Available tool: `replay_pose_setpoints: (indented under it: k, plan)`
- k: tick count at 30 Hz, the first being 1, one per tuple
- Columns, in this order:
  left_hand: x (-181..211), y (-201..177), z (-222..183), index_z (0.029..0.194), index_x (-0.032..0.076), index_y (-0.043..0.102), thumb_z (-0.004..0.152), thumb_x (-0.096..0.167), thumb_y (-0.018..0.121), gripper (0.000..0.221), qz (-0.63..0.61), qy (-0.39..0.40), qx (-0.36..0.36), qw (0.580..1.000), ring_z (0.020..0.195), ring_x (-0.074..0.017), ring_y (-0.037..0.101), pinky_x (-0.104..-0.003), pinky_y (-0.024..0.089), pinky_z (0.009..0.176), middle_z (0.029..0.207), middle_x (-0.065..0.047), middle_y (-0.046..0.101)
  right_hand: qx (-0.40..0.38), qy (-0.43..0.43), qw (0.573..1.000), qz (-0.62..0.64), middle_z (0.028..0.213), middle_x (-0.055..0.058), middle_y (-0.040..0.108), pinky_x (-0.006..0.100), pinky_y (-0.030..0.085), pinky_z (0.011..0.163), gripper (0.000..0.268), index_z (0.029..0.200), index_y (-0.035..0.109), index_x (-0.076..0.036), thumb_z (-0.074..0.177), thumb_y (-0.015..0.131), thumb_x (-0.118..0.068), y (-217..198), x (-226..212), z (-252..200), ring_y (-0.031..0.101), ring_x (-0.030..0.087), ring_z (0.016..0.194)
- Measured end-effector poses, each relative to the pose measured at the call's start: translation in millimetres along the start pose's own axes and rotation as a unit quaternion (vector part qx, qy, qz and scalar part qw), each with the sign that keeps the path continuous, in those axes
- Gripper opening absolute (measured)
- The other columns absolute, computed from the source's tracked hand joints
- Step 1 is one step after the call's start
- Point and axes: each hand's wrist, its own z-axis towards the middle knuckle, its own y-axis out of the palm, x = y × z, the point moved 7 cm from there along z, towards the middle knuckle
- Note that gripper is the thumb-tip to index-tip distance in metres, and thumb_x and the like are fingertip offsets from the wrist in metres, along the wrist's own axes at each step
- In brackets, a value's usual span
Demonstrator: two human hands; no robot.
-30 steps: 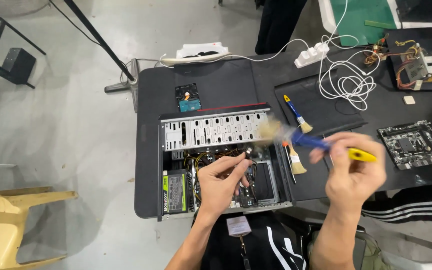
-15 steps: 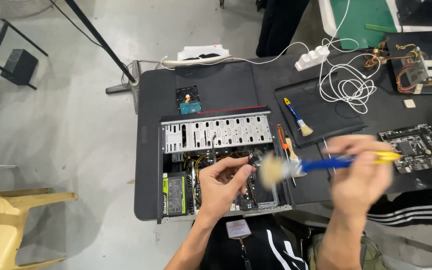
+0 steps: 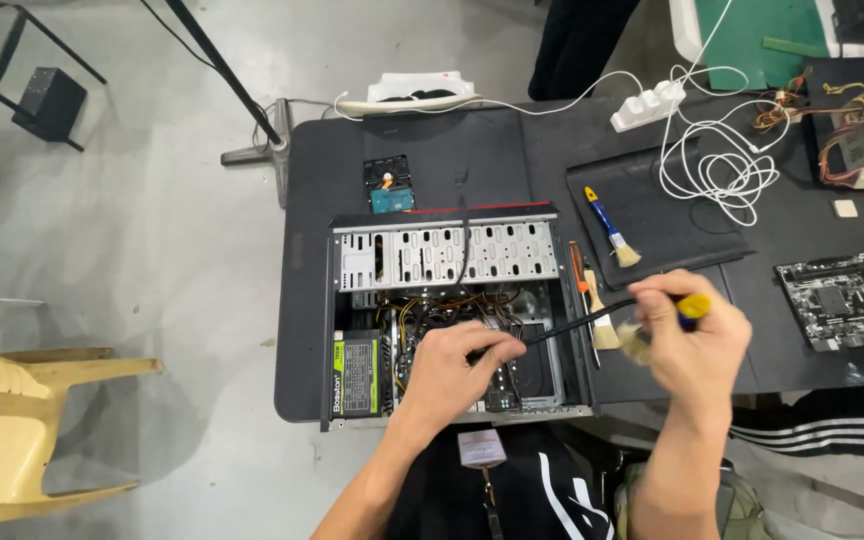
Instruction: Cleaning dust from a hard drive and the interior of a computer case using a brush.
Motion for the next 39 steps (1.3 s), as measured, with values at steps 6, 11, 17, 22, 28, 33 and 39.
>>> replay_pose_setpoints:
  k: [6, 11, 17, 22, 28, 33, 39]
  plan:
    - [2, 31, 5, 0.099, -0.003, 0.073, 0.097, 0.024, 0.067, 0.028, -0.027, -0.094, -0.270, 0.958, 0.068, -0.0373, 0.072, -0.044, 0.056, 0.062, 0.082, -0.022, 0.073, -0.047, -0.072, 0.995, 0.040, 0.062, 0.006, 0.060, 0.025, 0.040, 0.050, 0.019, 0.082, 0.074, -0.003, 0.095, 0.073, -0.017, 11, -17, 14, 0.045, 0.012, 0.048]
    - [10, 68, 10, 0.119, -0.001, 0.069, 0.101, 0.000, 0.060, 0.020, -0.318, -0.086, -0.309, 0.892, 0.053, -0.0247, 0.069, -0.028, 0.055, 0.041, 0.084, -0.014, 0.071, -0.063, -0.094, 0.987, 0.110, 0.061, 0.007, 0.059, 0.023, 0.043, 0.047, 0.024, 0.081, 0.075, -0.001, 0.096, 0.069, -0.020, 39, -27, 10, 0.047, 0.012, 0.045]
    - [-25, 58, 17, 0.134, -0.004, 0.063, 0.103, 0.011, 0.059, 0.035, -0.363, -0.197, -0.134, 0.901, 0.045, -0.0156, 0.065, -0.021, 0.054, 0.036, 0.093, -0.015, 0.076, 0.079, -0.027, 0.993, 0.082, 0.068, 0.009, 0.046, 0.033, 0.037, 0.069, 0.053, 0.073, 0.044, -0.002, 0.123, 0.038, -0.018, -15, -28, 3, 0.045, 0.019, 0.065]
    - [-20, 64, 12, 0.107, -0.005, 0.075, 0.101, 0.018, 0.063, 0.026, -0.312, -0.195, -0.116, 0.923, 0.045, -0.0153, 0.067, -0.018, 0.046, 0.034, 0.093, -0.015, 0.079, -0.025, -0.234, 0.883, 0.406, 0.054, -0.002, 0.018, 0.036, 0.020, 0.054, 0.029, 0.062, 0.028, -0.016, 0.084, 0.040, -0.029, 20, -65, -2, 0.012, 0.014, 0.052]
    - [-3, 45, 4, 0.126, 0.003, 0.072, 0.101, 0.003, 0.060, 0.028, -0.176, -0.068, -0.086, 0.978, 0.041, -0.0151, 0.063, -0.024, 0.053, 0.043, 0.089, -0.007, 0.078, -0.140, -0.069, 0.795, 0.586, 0.073, 0.037, 0.067, 0.039, 0.004, 0.068, 0.051, 0.081, 0.009, -0.014, 0.045, 0.038, 0.006, 6, -27, 4, 0.000, 0.021, 0.060]
    - [7, 44, 3, 0.117, -0.005, 0.072, 0.099, 0.005, 0.060, 0.024, -0.119, -0.025, -0.037, 0.992, 0.053, -0.0137, 0.061, -0.026, 0.056, 0.054, 0.105, -0.013, 0.079, -0.020, 0.049, 0.990, 0.132, 0.064, -0.002, 0.036, 0.028, 0.030, 0.059, 0.003, 0.086, 0.042, -0.010, 0.089, 0.044, -0.010, -6, -25, 5, 0.031, 0.011, 0.056]
    - [20, 61, -4, 0.100, 0.002, 0.071, 0.101, 0.016, 0.057, 0.020, 0.038, 0.134, -0.023, 0.990, 0.066, -0.0225, 0.066, -0.035, 0.049, 0.055, 0.083, -0.009, 0.071, -0.176, 0.172, 0.967, -0.059, 0.076, -0.001, 0.063, 0.023, 0.043, 0.050, 0.015, 0.107, 0.075, -0.010, 0.096, 0.069, -0.018, 40, -4, -18, 0.047, 0.009, 0.051]
